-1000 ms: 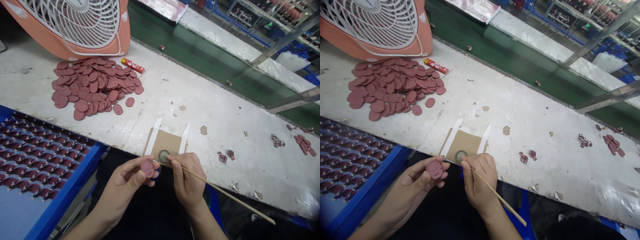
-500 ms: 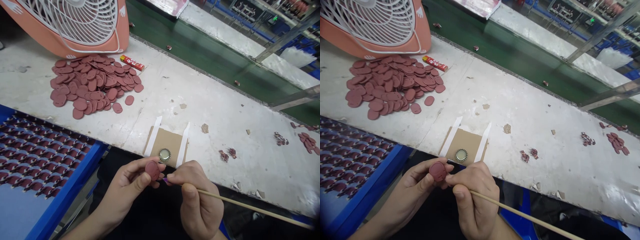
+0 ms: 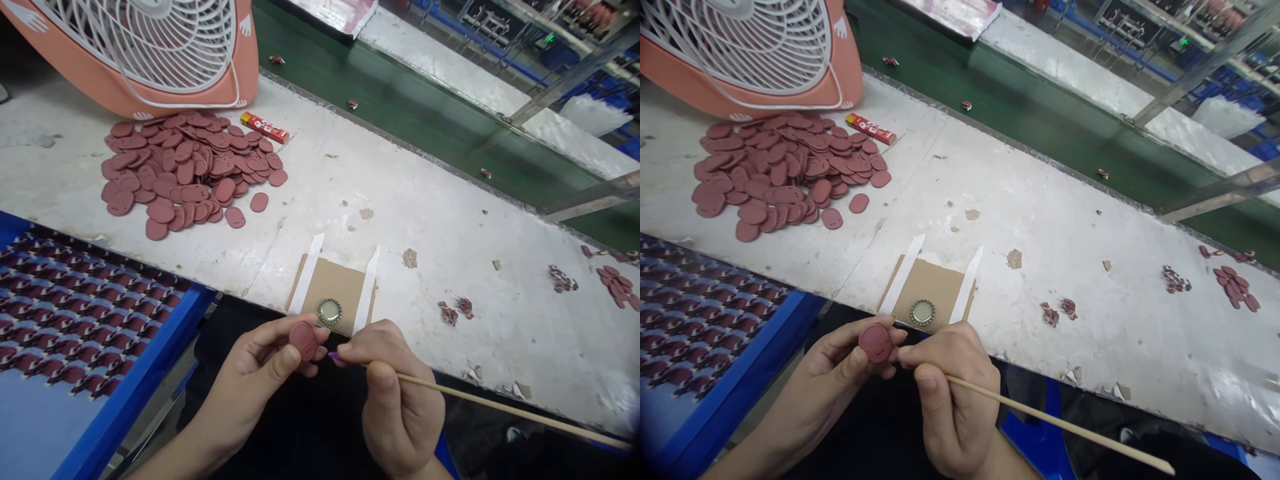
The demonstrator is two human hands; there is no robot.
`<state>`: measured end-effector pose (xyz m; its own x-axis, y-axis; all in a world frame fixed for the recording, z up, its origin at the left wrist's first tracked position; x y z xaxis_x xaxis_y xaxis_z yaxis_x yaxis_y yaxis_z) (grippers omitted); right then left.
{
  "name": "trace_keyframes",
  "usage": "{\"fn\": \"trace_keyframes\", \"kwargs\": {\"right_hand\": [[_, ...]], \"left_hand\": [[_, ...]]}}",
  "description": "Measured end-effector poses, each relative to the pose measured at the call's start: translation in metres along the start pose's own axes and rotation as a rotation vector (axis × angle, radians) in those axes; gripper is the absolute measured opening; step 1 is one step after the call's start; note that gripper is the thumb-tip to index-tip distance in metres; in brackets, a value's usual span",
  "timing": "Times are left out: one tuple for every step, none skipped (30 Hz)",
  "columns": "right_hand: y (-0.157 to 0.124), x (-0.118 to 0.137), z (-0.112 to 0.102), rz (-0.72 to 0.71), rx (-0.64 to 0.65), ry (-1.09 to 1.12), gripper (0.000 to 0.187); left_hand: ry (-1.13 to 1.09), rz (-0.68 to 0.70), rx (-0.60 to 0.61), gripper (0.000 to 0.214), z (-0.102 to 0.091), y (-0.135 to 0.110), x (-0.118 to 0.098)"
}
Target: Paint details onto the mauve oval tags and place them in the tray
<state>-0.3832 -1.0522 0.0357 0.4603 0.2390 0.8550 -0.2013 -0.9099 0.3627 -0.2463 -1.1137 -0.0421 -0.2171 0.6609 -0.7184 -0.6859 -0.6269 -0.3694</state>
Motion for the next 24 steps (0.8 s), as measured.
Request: {"fn": "trace_keyframes", "kwargs": {"right_hand": [[0.0, -0.004, -0.002, -0.002, -0.025, -0.031, 0.023], [-0.001, -0.008, -0.004, -0.003, -0.044, -0.076, 0.022], [-0.001, -0.012, -0.004, -0.001, -0.051, -0.124, 0.021], [0.0, -0.015, -0.005, 0.002, -0.049, -0.161, 0.02], [0.0, -0.018, -0.005, 0.006, -0.044, -0.179, 0.019], [0.0, -0.02, -0.005, 0.009, -0.038, -0.177, 0.019], [0.0, -0.021, -0.005, 0.015, -0.036, -0.159, 0.02], [-0.001, -0.021, -0.006, 0.018, -0.044, -0.14, 0.021], [-0.002, -0.021, -0.007, 0.018, -0.06, -0.132, 0.022], [-0.003, -0.02, -0.009, 0.013, -0.079, -0.14, 0.023], [-0.003, -0.02, -0.011, 0.006, -0.096, -0.164, 0.023], [-0.004, -0.02, -0.012, -0.001, -0.107, -0.201, 0.022], [-0.003, -0.02, -0.012, -0.009, -0.106, -0.244, 0.021], [-0.003, -0.022, -0.011, -0.017, -0.093, -0.286, 0.02], [-0.002, -0.024, -0.009, -0.024, -0.069, -0.315, 0.02], [-0.001, -0.026, -0.007, -0.031, -0.046, -0.332, 0.021], [0.0, -0.028, -0.005, -0.039, -0.024, -0.345, 0.021], [0.001, -0.029, -0.003, -0.046, -0.006, -0.351, 0.021], [0.001, -0.03, -0.002, -0.048, 0.006, -0.348, 0.021], [0.001, -0.029, -0.002, -0.044, 0.009, -0.337, 0.021], [0.001, -0.027, -0.003, -0.034, 0.004, -0.318, 0.021], [0.0, -0.025, -0.004, -0.02, -0.007, -0.297, 0.021], [-0.001, -0.021, -0.006, 0.0, -0.025, -0.264, 0.021], [-0.002, -0.017, -0.008, 0.022, -0.049, -0.218, 0.022]], "left_hand": [[-0.003, -0.003, -0.009, 0.018, -0.001, 0.0, 0.001], [-0.003, -0.007, -0.019, 0.018, -0.002, 0.001, 0.001], [-0.002, -0.01, -0.028, 0.019, -0.003, 0.001, 0.002], [-0.001, -0.015, -0.04, 0.019, -0.004, 0.001, 0.002], [-0.001, -0.02, -0.05, 0.02, -0.004, 0.002, 0.003], [-0.002, -0.026, -0.06, 0.02, -0.005, 0.002, 0.003], [-0.003, -0.029, -0.067, 0.02, -0.005, 0.002, 0.003], [-0.004, -0.031, -0.071, 0.02, -0.005, 0.002, 0.003], [-0.003, -0.028, -0.071, 0.02, -0.004, 0.002, 0.002], [-0.003, -0.024, -0.073, 0.019, -0.004, 0.002, 0.001], [-0.004, -0.02, -0.074, 0.019, -0.003, 0.002, 0.0], [-0.006, -0.018, -0.076, 0.019, -0.003, 0.002, -0.001], [-0.01, -0.015, -0.077, 0.018, -0.003, 0.001, -0.002], [-0.015, -0.013, -0.078, 0.017, -0.003, 0.001, -0.003], [-0.021, -0.011, -0.078, 0.017, -0.003, 0.001, -0.004], [-0.027, -0.007, -0.076, 0.017, -0.003, 0.001, -0.004], [-0.033, -0.001, -0.072, 0.017, -0.003, 0.001, -0.004], [-0.038, 0.005, -0.068, 0.018, -0.003, 0.0, -0.004], [-0.042, 0.01, -0.064, 0.018, -0.003, 0.0, -0.004], [-0.043, 0.015, -0.058, 0.018, -0.003, 0.0, -0.003], [-0.04, 0.018, -0.05, 0.018, -0.002, -0.001, -0.003], [-0.035, 0.016, -0.041, 0.018, -0.002, -0.001, -0.003], [-0.031, 0.015, -0.031, 0.018, -0.001, -0.002, -0.002], [-0.026, 0.014, -0.018, 0.019, 0.0, -0.002, -0.002]]}}
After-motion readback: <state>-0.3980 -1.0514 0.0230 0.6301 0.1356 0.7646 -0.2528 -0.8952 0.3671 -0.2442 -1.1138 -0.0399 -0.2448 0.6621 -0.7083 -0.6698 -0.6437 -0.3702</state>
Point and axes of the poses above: each hand's wrist, its own y-axis towards the middle knuckle, its own z-axis out of the palm, x = y × z, the point moved 6 cm from there along y, towards the middle knuckle, and after that the axes turned 8 degrees about x, right-handed, at the moved point
